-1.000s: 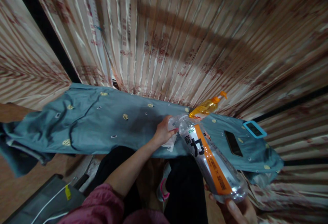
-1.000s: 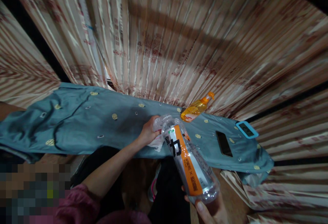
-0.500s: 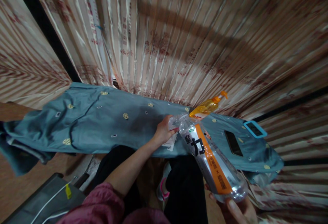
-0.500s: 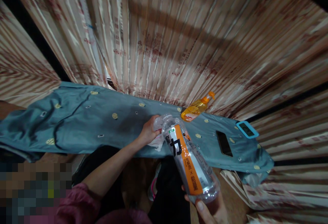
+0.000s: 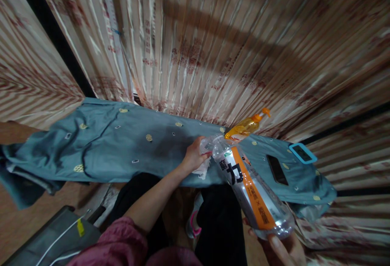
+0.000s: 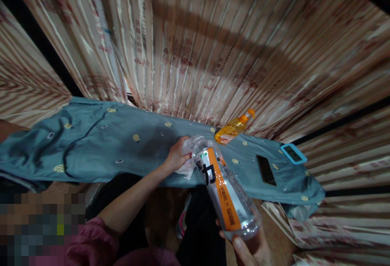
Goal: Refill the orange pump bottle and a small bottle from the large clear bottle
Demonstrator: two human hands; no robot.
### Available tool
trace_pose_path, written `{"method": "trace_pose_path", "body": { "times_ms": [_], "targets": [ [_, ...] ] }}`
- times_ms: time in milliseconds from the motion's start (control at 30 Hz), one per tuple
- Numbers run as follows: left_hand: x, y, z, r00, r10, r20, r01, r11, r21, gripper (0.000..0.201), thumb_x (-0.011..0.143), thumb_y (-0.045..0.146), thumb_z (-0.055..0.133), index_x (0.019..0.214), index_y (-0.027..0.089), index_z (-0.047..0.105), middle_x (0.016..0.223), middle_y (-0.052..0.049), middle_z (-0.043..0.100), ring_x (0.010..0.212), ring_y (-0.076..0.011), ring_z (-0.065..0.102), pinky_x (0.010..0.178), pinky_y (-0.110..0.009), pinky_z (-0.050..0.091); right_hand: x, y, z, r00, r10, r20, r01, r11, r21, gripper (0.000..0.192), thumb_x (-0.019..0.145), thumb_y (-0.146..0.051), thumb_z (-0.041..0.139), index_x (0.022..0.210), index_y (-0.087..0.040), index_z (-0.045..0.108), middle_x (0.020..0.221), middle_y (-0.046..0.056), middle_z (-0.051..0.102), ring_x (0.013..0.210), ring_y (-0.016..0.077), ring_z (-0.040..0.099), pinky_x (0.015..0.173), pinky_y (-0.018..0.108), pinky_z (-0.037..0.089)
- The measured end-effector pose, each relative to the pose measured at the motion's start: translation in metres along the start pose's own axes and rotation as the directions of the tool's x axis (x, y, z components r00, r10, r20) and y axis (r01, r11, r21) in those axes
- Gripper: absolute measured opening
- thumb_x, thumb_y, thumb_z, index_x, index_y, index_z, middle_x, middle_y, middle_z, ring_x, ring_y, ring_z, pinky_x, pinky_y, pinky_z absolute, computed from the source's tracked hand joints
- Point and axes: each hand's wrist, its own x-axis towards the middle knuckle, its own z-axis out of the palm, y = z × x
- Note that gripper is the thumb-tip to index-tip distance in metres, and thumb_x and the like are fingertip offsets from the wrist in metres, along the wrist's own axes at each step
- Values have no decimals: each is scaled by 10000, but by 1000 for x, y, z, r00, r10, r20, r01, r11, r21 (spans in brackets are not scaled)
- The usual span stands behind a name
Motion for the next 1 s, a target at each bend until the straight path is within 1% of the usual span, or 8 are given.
{"method": "trace_pose_path", "body": {
  "times_ms": [133, 300, 433, 500, 633, 800, 1000],
  "targets": [
    [0, -1, 0, 1000, 14, -5, -13, 1000, 3, 531, 703, 197, 769, 1186, 202, 548, 1150, -55, 679, 1064, -238, 657, 941, -363, 513, 2, 3, -7, 999, 30, 24, -30, 999, -12, 877, 617, -410, 892, 1363, -235, 466, 924, 68, 790, 765, 235, 752, 689, 281, 603],
    [0, -1, 1, 1000, 7, -4, -7, 1000, 3, 541, 703, 186, 771, 1193, 199, 544, 1159, -61, 676, 1070, -242, 657, 936, -364, 517, 3, 5, -8, 1000, 5, 25, -6, 1000, 15, 731, 630, -378, 892, 1266, -271, 548, 951, 50, 787, 782, 241, 754, 674, 293, 605],
    [0, 0, 1, 1000, -6, -3, 6, 1000, 11, 558, 701, 187, 777, 1205, 190, 536, 1177, -69, 672, 1087, -245, 651, 952, -368, 511, 0, 3, -3, 1000, -5, 24, 5, 1000, 9, 785, 627, -396, 892, 1306, -245, 528, 959, 75, 784, 749, 241, 749, 664, 303, 609],
    [0, 0, 1, 1000, -4, -4, 4, 1000, 11, 558, 697, 190, 781, 1201, 190, 542, 1176, -69, 673, 1083, -246, 652, 952, -370, 512, 1, 3, -3, 1000, -9, 17, 9, 1000, 4, 783, 620, -399, 895, 1297, -240, 536, 939, 70, 787, 733, 234, 751, 662, 290, 612],
    [1, -2, 1, 1000, -8, 0, 8, 1000, 7, 555, 698, 203, 784, 1199, 202, 543, 1154, -57, 679, 1055, -241, 660, 940, -371, 518, 4, 7, -9, 999, -14, 30, 14, 999, 31, 710, 634, -354, 892, 1259, -255, 569, 908, 49, 793, 775, 237, 762, 660, 272, 620],
    [1, -2, 2, 1000, -8, -8, 8, 1000, 14, 558, 689, 190, 794, 1190, 189, 549, 1141, -62, 679, 1051, -241, 662, 937, -365, 519, 6, 10, -14, 999, -22, 50, 21, 1000, 24, 605, 672, -331, 870, 1208, -256, 600, 924, 65, 790, 780, 251, 761, 673, 310, 622],
    [1, -1, 1, 1000, -13, -3, 13, 1000, 7, 558, 698, 201, 784, 1201, 196, 543, 1159, -60, 676, 1056, -242, 661, 931, -363, 519, 5, 9, -13, 998, -29, 51, 29, 1000, -5, 680, 684, -365, 854, 1281, -247, 552, 934, 72, 790, 780, 245, 759, 675, 297, 619]
  ]
}}
